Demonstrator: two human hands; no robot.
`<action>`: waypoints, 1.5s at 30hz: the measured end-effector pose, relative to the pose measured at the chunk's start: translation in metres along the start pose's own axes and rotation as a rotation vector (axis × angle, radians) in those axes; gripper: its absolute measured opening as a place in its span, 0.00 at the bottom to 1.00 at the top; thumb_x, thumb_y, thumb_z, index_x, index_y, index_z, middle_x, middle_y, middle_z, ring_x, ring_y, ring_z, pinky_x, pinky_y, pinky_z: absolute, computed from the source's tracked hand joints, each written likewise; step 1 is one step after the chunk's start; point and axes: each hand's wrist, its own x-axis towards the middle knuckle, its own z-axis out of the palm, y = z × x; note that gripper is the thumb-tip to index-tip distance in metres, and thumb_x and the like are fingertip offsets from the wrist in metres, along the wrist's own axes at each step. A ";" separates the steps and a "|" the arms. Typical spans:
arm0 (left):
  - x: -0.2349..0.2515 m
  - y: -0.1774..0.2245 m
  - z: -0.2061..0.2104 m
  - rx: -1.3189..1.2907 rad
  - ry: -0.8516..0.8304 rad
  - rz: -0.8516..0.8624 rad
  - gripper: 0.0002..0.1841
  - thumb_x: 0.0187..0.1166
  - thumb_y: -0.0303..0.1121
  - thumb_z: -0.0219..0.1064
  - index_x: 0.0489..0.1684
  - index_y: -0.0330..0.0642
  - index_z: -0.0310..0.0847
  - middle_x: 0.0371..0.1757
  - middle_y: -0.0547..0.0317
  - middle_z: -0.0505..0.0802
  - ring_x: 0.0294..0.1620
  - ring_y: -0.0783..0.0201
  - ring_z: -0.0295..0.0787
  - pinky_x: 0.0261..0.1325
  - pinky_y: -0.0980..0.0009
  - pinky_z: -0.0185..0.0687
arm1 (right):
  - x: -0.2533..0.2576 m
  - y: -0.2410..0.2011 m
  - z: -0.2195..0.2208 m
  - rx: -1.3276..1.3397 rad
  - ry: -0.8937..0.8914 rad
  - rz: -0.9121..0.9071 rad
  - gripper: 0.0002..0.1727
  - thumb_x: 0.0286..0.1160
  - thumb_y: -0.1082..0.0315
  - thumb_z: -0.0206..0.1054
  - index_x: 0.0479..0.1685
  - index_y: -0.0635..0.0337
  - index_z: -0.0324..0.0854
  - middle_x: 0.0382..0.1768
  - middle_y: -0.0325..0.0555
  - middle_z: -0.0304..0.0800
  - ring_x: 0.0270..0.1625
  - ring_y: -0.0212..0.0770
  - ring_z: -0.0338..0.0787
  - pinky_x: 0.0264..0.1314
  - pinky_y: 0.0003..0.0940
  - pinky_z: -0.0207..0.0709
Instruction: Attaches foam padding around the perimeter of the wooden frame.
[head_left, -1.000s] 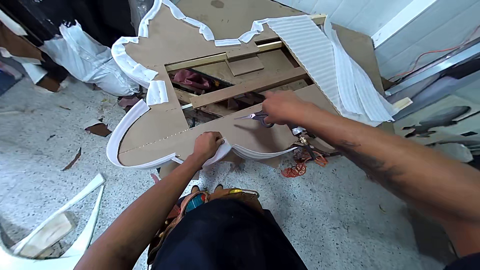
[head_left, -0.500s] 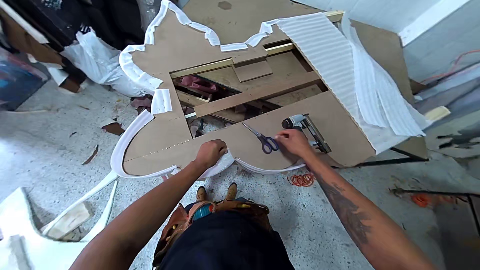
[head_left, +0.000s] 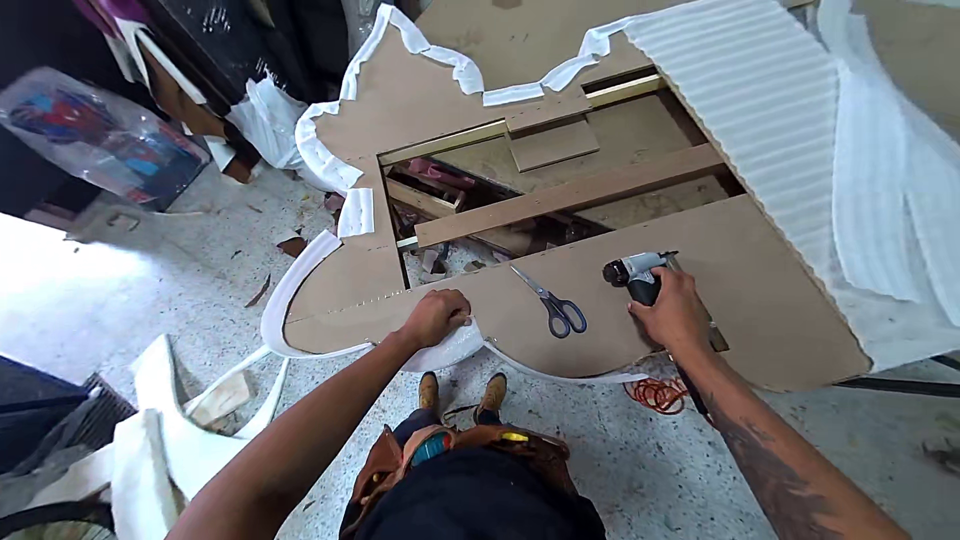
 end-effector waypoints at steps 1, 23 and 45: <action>0.001 -0.001 -0.001 -0.001 -0.010 -0.002 0.13 0.83 0.51 0.66 0.36 0.55 0.86 0.44 0.70 0.90 0.53 0.68 0.86 0.61 0.56 0.82 | 0.001 -0.002 -0.003 0.018 -0.011 0.032 0.48 0.48 0.60 0.90 0.77 0.54 0.71 0.69 0.67 0.77 0.62 0.72 0.84 0.55 0.75 0.81; 0.029 -0.013 -0.021 -0.111 -0.130 -0.160 0.17 0.64 0.54 0.80 0.37 0.53 0.90 0.37 0.56 0.94 0.44 0.50 0.92 0.46 0.39 0.88 | -0.229 -0.275 0.066 0.179 -0.232 0.199 0.16 0.82 0.50 0.62 0.53 0.50 0.82 0.22 0.40 0.86 0.23 0.43 0.88 0.29 0.53 0.85; 0.031 -0.018 -0.024 -0.117 -0.158 -0.124 0.16 0.68 0.55 0.77 0.35 0.53 0.89 0.33 0.59 0.92 0.39 0.54 0.91 0.42 0.42 0.87 | -0.238 -0.285 0.076 0.206 -0.347 0.161 0.18 0.82 0.49 0.62 0.57 0.50 0.81 0.27 0.40 0.88 0.27 0.41 0.90 0.34 0.51 0.88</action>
